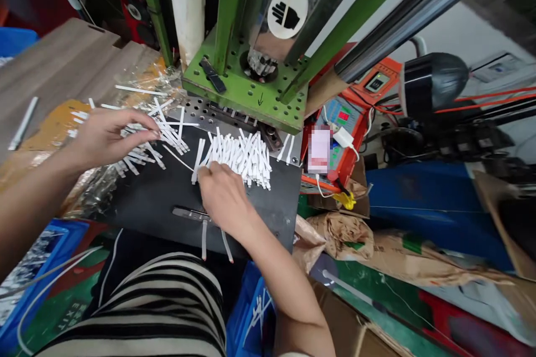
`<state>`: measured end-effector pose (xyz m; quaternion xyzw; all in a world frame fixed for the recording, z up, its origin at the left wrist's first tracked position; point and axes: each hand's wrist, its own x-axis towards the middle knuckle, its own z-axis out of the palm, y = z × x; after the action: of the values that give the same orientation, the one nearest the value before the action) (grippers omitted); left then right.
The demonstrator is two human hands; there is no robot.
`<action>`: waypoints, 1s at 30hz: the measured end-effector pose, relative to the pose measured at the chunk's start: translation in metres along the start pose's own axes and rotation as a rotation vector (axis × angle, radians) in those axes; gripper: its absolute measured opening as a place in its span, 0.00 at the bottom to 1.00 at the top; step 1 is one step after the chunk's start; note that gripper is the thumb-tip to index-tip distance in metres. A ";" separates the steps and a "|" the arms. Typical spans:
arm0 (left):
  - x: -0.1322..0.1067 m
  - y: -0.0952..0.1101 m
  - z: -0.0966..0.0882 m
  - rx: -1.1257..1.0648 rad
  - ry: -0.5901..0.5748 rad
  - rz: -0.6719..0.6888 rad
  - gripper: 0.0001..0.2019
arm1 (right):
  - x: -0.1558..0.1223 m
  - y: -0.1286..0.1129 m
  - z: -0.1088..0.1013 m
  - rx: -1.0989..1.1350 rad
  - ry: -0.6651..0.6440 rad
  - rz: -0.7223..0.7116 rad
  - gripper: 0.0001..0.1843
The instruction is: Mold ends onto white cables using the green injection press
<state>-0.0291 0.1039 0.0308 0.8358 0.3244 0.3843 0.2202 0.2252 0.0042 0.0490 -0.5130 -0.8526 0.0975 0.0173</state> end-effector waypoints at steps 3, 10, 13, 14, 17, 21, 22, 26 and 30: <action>-0.004 0.030 0.009 -0.226 0.300 -0.079 0.08 | -0.058 0.024 0.005 0.319 0.114 0.149 0.07; -0.040 0.086 0.046 -0.522 0.209 -0.379 0.15 | -0.132 0.022 0.064 0.694 0.484 0.178 0.05; -0.063 0.088 0.070 -0.321 0.133 -0.320 0.09 | -0.132 0.013 0.075 0.603 0.584 0.159 0.05; -0.069 0.088 0.077 -0.252 0.101 -0.263 0.08 | -0.131 0.011 0.076 0.578 0.590 0.155 0.06; -0.084 0.089 0.095 -0.153 -0.001 -0.094 0.07 | -0.131 0.010 0.077 0.524 0.577 0.126 0.08; -0.090 0.091 0.103 -0.101 -0.090 0.064 0.07 | -0.130 0.013 0.075 0.482 0.549 0.077 0.10; -0.089 0.091 0.103 -0.075 -0.102 0.095 0.07 | -0.130 0.013 0.076 0.475 0.544 0.066 0.11; -0.085 0.095 0.101 0.125 -0.190 0.193 0.07 | -0.128 0.012 0.076 0.449 0.550 0.030 0.10; -0.083 0.104 0.102 0.166 -0.164 0.207 0.05 | -0.127 0.020 0.058 0.479 0.395 0.003 0.10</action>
<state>0.0489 -0.0394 -0.0089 0.9087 0.2483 0.3072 0.1352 0.2952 -0.1070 -0.0021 -0.5048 -0.7847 0.1939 0.3031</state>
